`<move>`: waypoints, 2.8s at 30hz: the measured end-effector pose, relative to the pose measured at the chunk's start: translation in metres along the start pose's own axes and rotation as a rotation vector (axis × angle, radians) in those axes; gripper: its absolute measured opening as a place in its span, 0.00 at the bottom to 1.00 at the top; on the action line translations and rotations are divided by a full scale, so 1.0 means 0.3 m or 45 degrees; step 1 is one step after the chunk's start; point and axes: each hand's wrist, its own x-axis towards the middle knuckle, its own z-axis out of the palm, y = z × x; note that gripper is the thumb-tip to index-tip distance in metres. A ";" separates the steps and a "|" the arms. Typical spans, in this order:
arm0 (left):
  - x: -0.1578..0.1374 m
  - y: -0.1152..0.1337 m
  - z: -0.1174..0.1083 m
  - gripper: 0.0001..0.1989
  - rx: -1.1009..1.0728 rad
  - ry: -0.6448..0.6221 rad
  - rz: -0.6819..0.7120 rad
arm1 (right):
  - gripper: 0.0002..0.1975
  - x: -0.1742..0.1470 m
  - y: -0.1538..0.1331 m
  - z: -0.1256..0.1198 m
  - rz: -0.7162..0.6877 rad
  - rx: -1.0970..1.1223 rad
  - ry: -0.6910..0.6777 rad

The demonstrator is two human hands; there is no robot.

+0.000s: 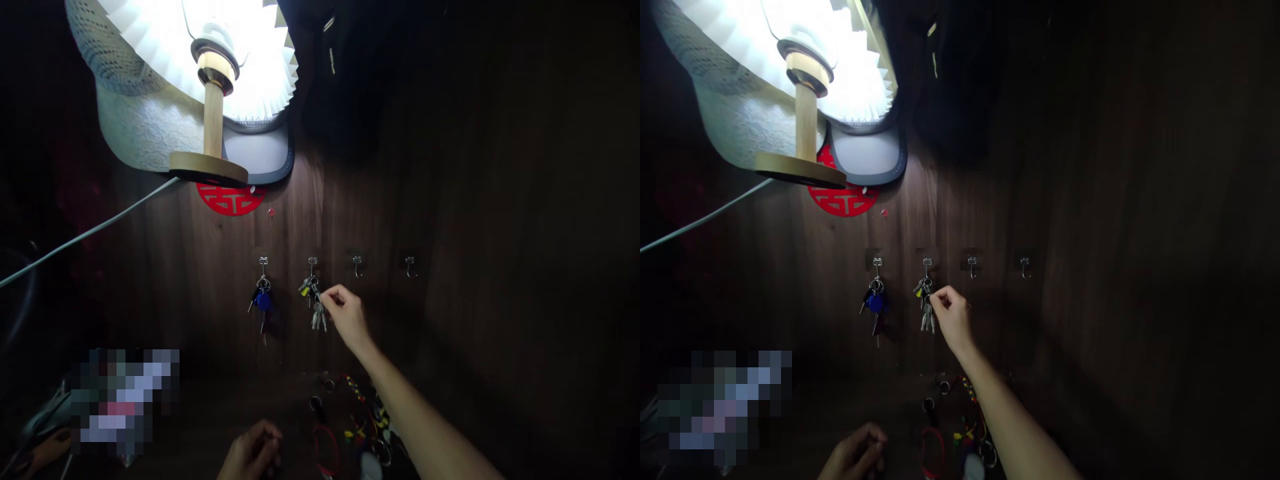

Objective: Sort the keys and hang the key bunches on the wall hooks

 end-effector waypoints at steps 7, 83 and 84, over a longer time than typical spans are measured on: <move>0.001 0.006 0.004 0.30 0.012 0.027 0.001 | 0.06 0.147 -0.025 0.079 0.175 0.126 0.026; -0.008 0.209 0.205 0.05 0.938 -0.192 0.220 | 0.11 -0.483 0.518 -0.498 0.041 -0.748 -0.031; -0.009 0.202 0.184 0.08 0.956 -0.167 0.211 | 0.11 -0.483 0.516 -0.498 0.038 -0.753 -0.030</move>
